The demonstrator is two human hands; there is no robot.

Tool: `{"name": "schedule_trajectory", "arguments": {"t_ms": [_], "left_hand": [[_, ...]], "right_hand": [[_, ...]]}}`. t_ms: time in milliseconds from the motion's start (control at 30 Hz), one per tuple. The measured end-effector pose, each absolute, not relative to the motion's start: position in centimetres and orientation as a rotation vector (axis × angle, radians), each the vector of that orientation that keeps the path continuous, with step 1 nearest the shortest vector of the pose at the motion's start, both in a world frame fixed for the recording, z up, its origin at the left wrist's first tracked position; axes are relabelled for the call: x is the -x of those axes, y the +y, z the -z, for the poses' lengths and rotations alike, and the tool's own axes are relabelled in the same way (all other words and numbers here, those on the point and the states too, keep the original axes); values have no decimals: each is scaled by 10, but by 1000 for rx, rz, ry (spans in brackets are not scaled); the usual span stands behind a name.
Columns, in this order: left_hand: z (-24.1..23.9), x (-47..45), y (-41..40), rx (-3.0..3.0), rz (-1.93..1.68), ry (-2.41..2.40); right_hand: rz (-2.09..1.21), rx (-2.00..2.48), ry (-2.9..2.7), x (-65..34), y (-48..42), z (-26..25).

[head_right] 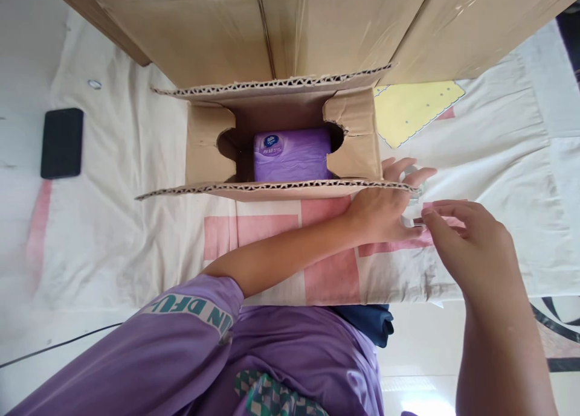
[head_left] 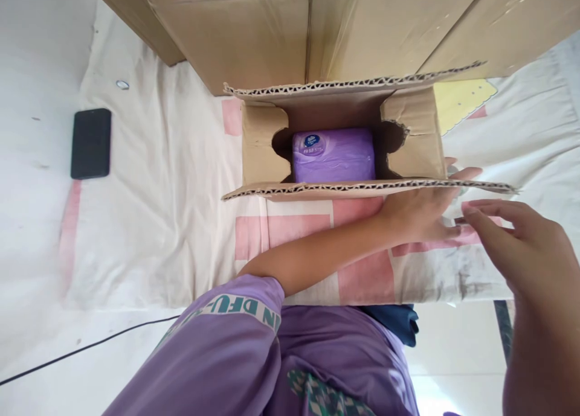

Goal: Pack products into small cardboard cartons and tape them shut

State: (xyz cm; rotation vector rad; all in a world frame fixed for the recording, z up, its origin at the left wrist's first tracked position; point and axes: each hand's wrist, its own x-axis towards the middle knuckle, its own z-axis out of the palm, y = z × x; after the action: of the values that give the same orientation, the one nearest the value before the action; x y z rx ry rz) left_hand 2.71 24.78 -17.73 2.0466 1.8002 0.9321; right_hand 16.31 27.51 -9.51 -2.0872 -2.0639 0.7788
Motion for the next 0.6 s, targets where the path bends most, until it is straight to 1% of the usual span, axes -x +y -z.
{"name": "schedule_trajectory", "arguments": {"t_ms": [100,167,367,500,600], "left_hand": [[176,-26,248,-2060,-879,1814],[176,-27,249,-2066,-855,1823],[179,-28,249,-2045,-930,1787],[181,-28,249,-2036,-951,1798],[182,-29,249,-2051,-941,1816]], "right_hand": [[-773,2082,-2177,-167,276,99],[-753,1997,-2272,-170,276,103],[-737,1762,-2349,-176,278,107],[-694,1986,-2376,-174,287,105],[-843,2096,-2319,-175,300,107]]}}
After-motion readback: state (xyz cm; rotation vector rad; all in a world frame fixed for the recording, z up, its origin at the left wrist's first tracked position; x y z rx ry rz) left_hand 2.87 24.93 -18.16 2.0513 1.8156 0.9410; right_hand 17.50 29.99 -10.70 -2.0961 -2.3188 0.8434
